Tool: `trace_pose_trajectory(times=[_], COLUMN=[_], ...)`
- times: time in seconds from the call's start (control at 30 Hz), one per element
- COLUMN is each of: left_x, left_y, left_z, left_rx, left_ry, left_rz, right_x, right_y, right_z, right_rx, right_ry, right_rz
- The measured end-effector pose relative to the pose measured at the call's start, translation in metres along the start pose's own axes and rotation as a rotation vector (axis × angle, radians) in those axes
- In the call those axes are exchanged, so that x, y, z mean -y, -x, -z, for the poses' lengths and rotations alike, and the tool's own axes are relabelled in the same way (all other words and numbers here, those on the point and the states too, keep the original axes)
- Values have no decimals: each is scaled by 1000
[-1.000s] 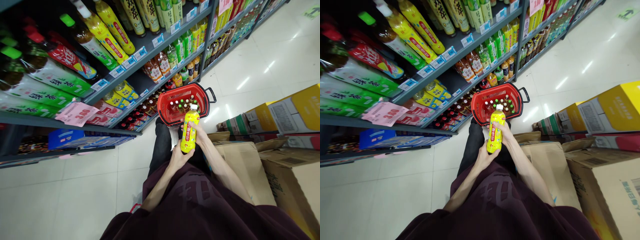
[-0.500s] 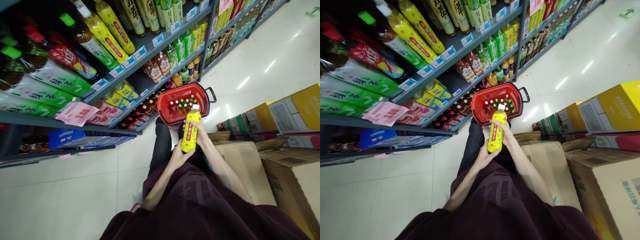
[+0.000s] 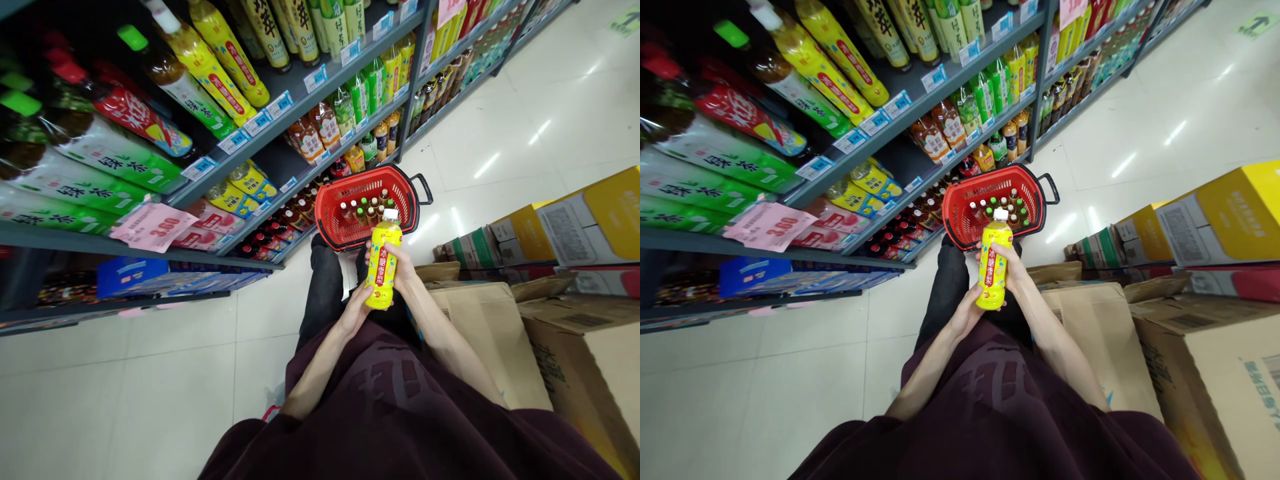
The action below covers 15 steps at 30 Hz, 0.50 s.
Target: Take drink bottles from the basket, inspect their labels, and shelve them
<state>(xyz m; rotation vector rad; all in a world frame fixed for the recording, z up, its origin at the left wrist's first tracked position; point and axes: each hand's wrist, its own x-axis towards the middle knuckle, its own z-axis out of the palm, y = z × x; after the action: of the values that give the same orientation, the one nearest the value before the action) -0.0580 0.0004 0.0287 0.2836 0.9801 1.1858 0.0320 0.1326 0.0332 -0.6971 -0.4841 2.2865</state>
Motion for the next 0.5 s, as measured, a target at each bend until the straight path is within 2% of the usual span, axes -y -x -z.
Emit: trace_pose_trajectory(times=[0.2, 0.5], left_x=[1, 7], left_y=[-3, -5], left_z=[3, 12], left_rx=[-39, -74], left_ry=[-93, -236], left_rz=[-38, -128], right_x=[2, -1], right_y=[-1, -3], right_z=[-4, -3], right_rx=[-12, -18], right_ry=[-5, -1], right_rz=[51, -21])
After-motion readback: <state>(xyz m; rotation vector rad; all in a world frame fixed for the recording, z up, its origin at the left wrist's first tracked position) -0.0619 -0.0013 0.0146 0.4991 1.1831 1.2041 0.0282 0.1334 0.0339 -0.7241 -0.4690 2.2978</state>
